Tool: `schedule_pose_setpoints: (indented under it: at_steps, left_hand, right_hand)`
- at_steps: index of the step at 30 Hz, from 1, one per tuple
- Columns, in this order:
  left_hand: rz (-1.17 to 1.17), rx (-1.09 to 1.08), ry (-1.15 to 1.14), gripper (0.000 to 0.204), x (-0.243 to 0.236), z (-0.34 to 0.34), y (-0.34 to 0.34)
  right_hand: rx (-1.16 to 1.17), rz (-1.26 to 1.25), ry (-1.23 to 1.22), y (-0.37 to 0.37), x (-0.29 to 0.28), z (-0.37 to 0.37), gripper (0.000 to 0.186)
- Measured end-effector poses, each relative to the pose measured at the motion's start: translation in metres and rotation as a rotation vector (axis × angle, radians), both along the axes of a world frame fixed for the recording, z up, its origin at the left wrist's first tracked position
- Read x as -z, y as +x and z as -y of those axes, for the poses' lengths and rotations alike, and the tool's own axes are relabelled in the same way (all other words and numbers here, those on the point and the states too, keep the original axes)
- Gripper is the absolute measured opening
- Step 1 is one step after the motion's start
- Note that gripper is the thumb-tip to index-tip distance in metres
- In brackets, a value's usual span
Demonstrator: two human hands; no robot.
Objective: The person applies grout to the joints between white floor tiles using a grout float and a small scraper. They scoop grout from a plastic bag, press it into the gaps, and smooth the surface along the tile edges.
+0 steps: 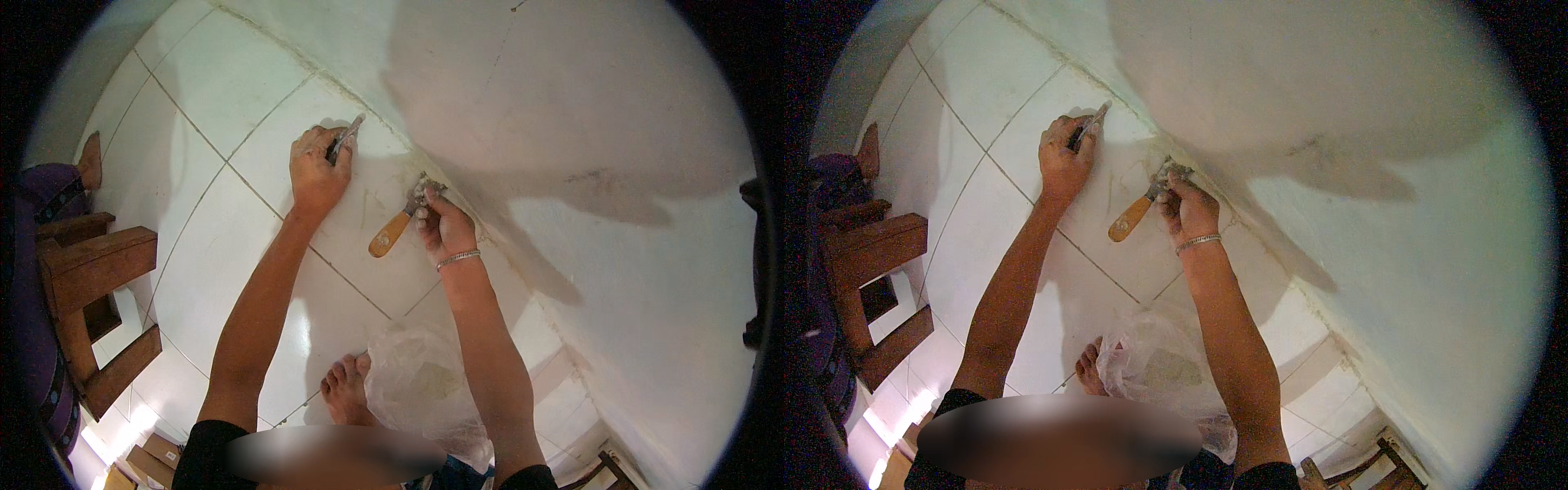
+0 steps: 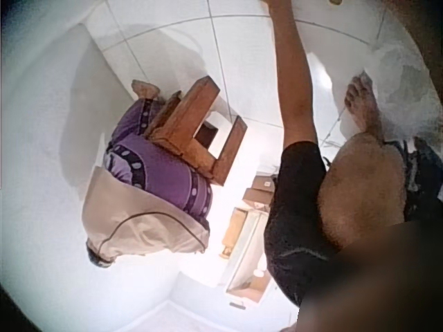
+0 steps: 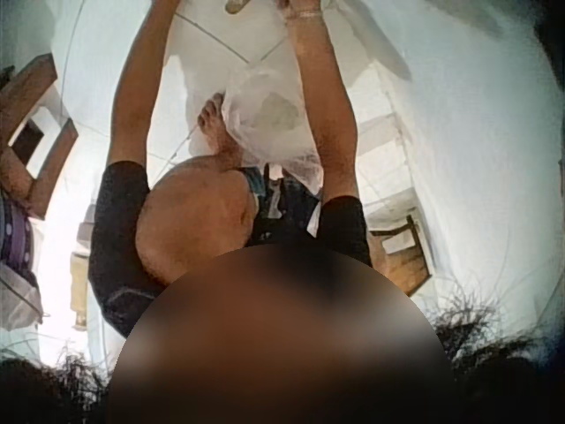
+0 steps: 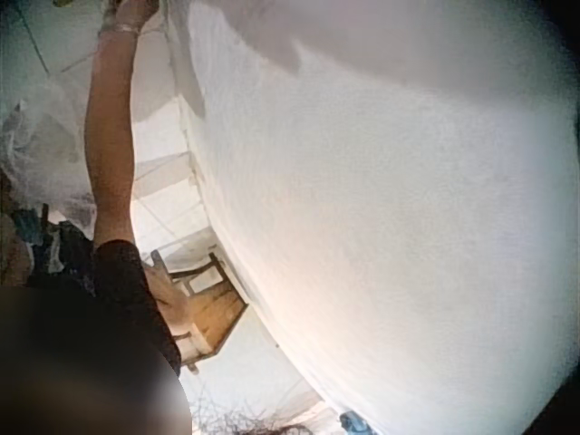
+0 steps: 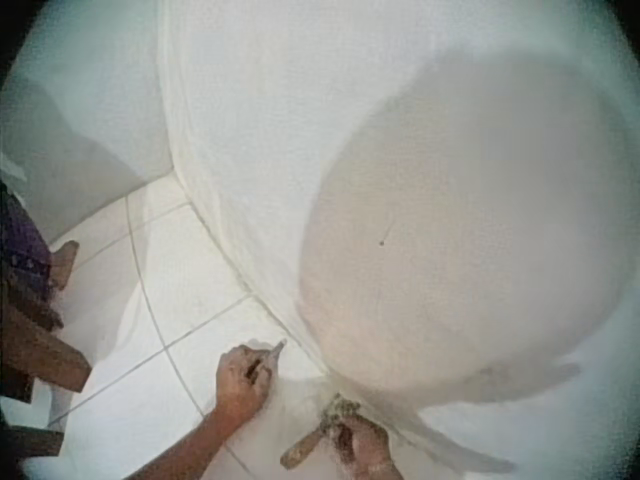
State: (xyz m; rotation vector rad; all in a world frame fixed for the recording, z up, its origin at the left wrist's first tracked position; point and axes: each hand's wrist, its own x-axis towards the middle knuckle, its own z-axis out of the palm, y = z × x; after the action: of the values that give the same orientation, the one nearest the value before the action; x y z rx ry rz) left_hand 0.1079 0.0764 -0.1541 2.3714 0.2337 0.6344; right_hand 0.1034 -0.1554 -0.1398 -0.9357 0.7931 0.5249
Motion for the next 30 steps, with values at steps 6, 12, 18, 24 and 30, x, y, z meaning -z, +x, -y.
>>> schedule_pose_setpoints:
  at_steps: [6,12,18,24,30]
  left_hand:
    - [-0.015,-0.001,-0.025,0.018,-0.001,0.001,0.0]
    - [-0.062,-0.025,-0.016,0.017,-0.001,0.0,-0.001]
    - [0.025,-0.005,0.045,0.019,0.001,-0.001,0.001]
    - [-0.004,-0.015,0.007,0.018,0.006,-0.001,0.001]
    - [-0.034,-0.023,0.026,0.021,0.011,-0.002,0.002]
  right_hand:
    - [0.027,0.011,-0.041,-0.001,-0.007,-0.006,0.01]
    - [0.049,0.04,-0.082,-0.003,-0.017,-0.007,0.011]
    - [0.021,0.093,-0.103,-0.005,-0.022,-0.005,0.012]
    - [-0.018,0.164,-0.117,-0.012,-0.044,0.001,0.018]
    - [-0.278,0.398,-0.188,-0.02,-0.123,0.027,0.019]
